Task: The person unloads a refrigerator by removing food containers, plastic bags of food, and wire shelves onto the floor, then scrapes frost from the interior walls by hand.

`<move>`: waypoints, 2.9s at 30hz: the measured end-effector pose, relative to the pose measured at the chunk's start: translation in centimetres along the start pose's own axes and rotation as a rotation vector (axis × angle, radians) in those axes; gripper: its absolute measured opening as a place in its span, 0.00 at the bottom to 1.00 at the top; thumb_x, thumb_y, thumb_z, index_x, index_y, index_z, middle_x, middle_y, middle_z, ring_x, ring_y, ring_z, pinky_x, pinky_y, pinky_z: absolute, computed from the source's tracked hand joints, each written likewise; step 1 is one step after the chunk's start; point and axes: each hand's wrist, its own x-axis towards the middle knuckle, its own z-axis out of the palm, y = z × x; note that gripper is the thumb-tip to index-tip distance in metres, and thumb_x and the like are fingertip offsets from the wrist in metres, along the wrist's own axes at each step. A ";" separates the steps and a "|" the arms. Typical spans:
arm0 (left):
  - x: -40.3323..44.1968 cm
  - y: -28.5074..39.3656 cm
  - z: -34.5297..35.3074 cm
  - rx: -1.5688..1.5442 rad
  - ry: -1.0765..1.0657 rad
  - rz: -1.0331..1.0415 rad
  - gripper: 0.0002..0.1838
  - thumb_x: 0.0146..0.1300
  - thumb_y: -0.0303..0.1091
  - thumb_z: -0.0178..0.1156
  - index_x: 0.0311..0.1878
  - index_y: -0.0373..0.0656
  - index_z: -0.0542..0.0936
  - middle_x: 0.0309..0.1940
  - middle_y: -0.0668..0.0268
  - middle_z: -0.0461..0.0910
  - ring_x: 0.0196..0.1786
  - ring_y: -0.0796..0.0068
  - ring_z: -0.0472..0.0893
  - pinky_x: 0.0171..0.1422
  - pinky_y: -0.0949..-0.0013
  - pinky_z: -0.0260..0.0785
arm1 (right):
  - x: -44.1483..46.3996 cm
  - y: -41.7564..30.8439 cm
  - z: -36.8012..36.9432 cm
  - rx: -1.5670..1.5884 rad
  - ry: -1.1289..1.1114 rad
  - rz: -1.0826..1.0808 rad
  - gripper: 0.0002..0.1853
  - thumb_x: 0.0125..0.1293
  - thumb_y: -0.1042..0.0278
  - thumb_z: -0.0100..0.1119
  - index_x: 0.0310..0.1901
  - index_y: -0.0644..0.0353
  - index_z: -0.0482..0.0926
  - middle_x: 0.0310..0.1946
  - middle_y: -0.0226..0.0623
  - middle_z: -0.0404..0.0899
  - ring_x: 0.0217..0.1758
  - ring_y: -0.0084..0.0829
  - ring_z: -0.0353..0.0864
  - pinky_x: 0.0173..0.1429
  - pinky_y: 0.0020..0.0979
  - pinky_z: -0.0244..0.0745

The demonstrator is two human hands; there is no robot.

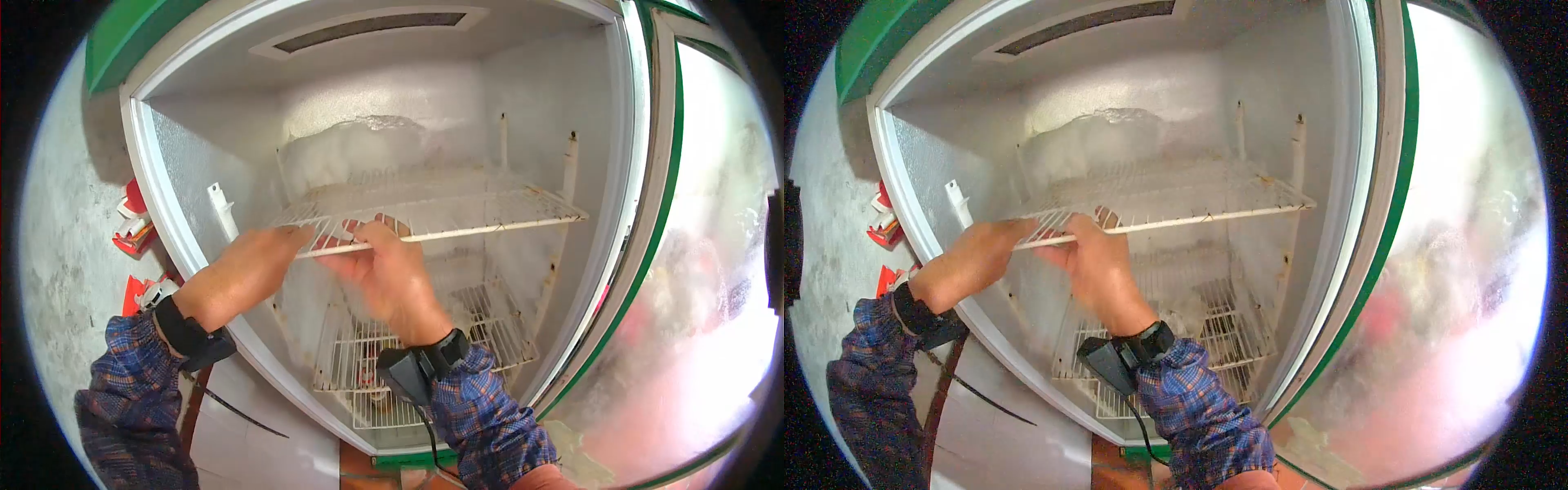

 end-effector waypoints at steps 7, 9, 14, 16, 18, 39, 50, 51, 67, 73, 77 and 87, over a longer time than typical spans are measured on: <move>-1.5 0.4 3.4 0.127 0.182 0.048 0.20 0.52 0.20 0.52 0.52 0.36 0.72 0.42 0.54 0.79 0.41 0.52 0.81 0.43 0.55 0.73 | -1.2 0.5 -1.0 -0.022 0.047 0.018 0.34 0.63 0.77 0.45 0.67 0.74 0.43 0.60 0.55 0.62 0.57 0.59 0.74 0.59 0.48 0.76; -2.1 1.2 4.4 0.135 0.201 0.041 0.20 0.52 0.20 0.52 0.52 0.36 0.72 0.43 0.56 0.78 0.42 0.54 0.80 0.43 0.56 0.73 | -0.8 3.3 -5.5 -0.321 -0.105 -0.128 0.38 0.62 0.78 0.45 0.69 0.71 0.37 0.62 0.56 0.60 0.58 0.59 0.73 0.60 0.49 0.75; -2.6 2.7 4.8 0.097 0.108 -0.105 0.22 0.54 0.19 0.50 0.55 0.35 0.72 0.51 0.52 0.77 0.51 0.50 0.78 0.50 0.55 0.72 | -1.5 4.3 -6.4 -0.478 -0.203 -0.263 0.42 0.60 0.77 0.47 0.71 0.68 0.34 0.65 0.57 0.57 0.60 0.60 0.70 0.60 0.52 0.74; -2.8 2.6 4.8 0.075 0.190 -0.079 0.22 0.53 0.20 0.51 0.55 0.36 0.73 0.51 0.54 0.77 0.51 0.52 0.78 0.50 0.56 0.71 | -1.2 4.2 -7.0 -0.601 -0.251 -0.267 0.42 0.60 0.76 0.49 0.70 0.69 0.35 0.65 0.58 0.57 0.62 0.60 0.69 0.59 0.52 0.74; -2.7 2.4 4.9 0.079 0.223 -0.099 0.21 0.53 0.20 0.51 0.54 0.36 0.73 0.51 0.54 0.77 0.51 0.54 0.78 0.50 0.56 0.70 | -1.6 2.5 -4.0 -0.314 -0.129 -0.144 0.42 0.59 0.76 0.50 0.70 0.69 0.36 0.65 0.59 0.57 0.62 0.61 0.69 0.60 0.52 0.74; -4.5 2.7 6.4 0.143 0.387 -0.127 0.20 0.54 0.25 0.53 0.53 0.38 0.75 0.50 0.55 0.76 0.53 0.56 0.76 0.58 0.57 0.68 | -2.2 1.9 -3.0 -0.147 0.013 -0.021 0.41 0.60 0.73 0.52 0.69 0.72 0.39 0.63 0.55 0.58 0.63 0.58 0.68 0.60 0.50 0.75; -7.8 4.5 8.3 0.241 0.708 -0.130 0.20 0.53 0.22 0.55 0.52 0.41 0.76 0.46 0.57 0.77 0.50 0.54 0.76 0.55 0.55 0.66 | -8.9 -3.7 -17.3 -0.912 0.282 0.019 0.26 0.63 0.67 0.60 0.62 0.62 0.68 0.60 0.46 0.71 0.56 0.42 0.77 0.56 0.40 0.76; -9.8 5.9 9.4 0.074 0.745 -0.133 0.21 0.52 0.22 0.57 0.52 0.41 0.76 0.46 0.57 0.77 0.50 0.54 0.76 0.56 0.54 0.66 | -9.7 -4.7 -20.7 -1.314 0.303 0.025 0.28 0.60 0.66 0.62 0.62 0.62 0.68 0.60 0.48 0.70 0.57 0.43 0.76 0.58 0.40 0.74; -9.5 16.8 29.9 -2.673 0.505 -0.911 0.19 0.69 0.41 0.55 0.55 0.38 0.71 0.49 0.50 0.78 0.52 0.58 0.80 0.58 0.56 0.74 | -12.9 0.1 -18.8 -1.838 0.075 -0.096 0.16 0.61 0.64 0.55 0.49 0.61 0.76 0.43 0.45 0.78 0.48 0.41 0.79 0.52 0.36 0.72; -9.0 16.8 27.8 -2.641 0.558 -0.968 0.20 0.68 0.41 0.56 0.56 0.36 0.71 0.50 0.50 0.78 0.51 0.56 0.80 0.56 0.55 0.75 | -22.7 -1.0 -16.6 -0.971 0.596 0.203 0.24 0.64 0.59 0.57 0.56 0.69 0.71 0.46 0.42 0.78 0.50 0.33 0.77 0.53 0.31 0.72; -9.4 17.0 27.0 -2.587 0.550 -0.891 0.23 0.68 0.41 0.56 0.59 0.36 0.69 0.51 0.50 0.76 0.54 0.54 0.78 0.59 0.53 0.73 | -21.9 0.3 -14.8 -0.819 0.649 0.197 0.26 0.70 0.57 0.51 0.63 0.64 0.66 0.57 0.39 0.72 0.60 0.34 0.71 0.63 0.35 0.67; -12.3 19.3 29.8 -2.741 0.665 -0.779 0.30 0.69 0.37 0.53 0.70 0.42 0.56 0.62 0.50 0.66 0.64 0.52 0.70 0.68 0.48 0.63 | -23.6 1.1 -24.5 -1.583 0.124 -0.062 0.22 0.56 0.70 0.66 0.53 0.61 0.74 0.48 0.37 0.78 0.53 0.35 0.78 0.55 0.34 0.75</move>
